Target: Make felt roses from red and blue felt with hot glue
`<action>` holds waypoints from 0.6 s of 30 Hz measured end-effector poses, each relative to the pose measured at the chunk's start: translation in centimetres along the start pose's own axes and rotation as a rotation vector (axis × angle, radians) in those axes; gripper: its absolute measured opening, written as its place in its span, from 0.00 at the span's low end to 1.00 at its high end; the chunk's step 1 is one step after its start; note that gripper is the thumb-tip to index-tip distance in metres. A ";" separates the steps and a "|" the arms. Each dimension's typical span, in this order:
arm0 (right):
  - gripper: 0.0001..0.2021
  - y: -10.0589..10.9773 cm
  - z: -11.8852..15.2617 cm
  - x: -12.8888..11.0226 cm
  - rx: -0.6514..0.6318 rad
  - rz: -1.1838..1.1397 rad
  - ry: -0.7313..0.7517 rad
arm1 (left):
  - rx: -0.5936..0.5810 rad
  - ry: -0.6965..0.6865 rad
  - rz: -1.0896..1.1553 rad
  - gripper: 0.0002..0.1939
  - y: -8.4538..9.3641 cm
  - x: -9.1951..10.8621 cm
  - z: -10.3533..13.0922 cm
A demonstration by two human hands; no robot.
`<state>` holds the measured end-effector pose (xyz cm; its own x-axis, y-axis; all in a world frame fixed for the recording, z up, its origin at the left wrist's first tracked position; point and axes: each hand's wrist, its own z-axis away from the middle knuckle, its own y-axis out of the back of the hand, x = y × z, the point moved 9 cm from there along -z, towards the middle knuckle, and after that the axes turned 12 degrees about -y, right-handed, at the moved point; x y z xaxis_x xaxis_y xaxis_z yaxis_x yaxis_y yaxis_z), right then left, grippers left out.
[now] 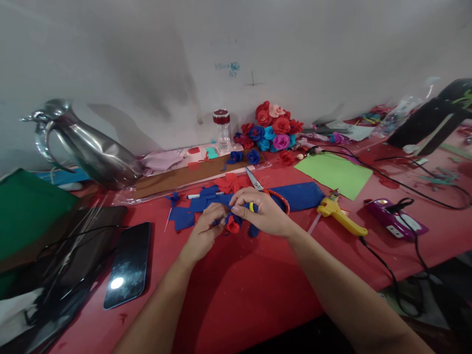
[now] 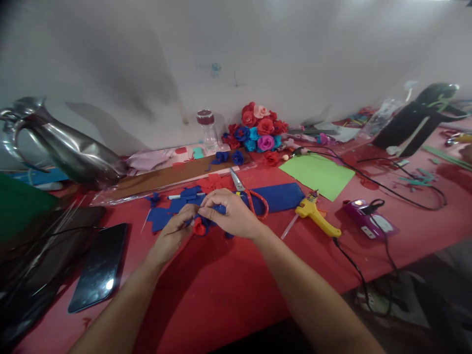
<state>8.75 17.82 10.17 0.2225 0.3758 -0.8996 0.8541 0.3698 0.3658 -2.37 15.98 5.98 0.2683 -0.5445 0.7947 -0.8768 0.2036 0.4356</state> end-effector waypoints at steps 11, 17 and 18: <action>0.16 -0.6 0.1 0.2 -0.018 -0.032 -0.031 | 0.013 0.015 0.037 0.08 -0.1 -0.1 0.1; 0.16 -0.5 0.1 0.3 -0.001 -0.050 -0.032 | 0.019 0.020 0.054 0.10 0.0 0.1 0.0; 0.16 -0.6 0.1 0.3 -0.003 -0.056 -0.028 | 0.021 0.019 0.056 0.10 0.0 0.1 0.0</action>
<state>8.40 17.58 9.70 0.1872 0.3308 -0.9250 0.8643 0.3921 0.3151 -2.36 15.90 6.09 0.2260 -0.5175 0.8253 -0.8988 0.2158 0.3815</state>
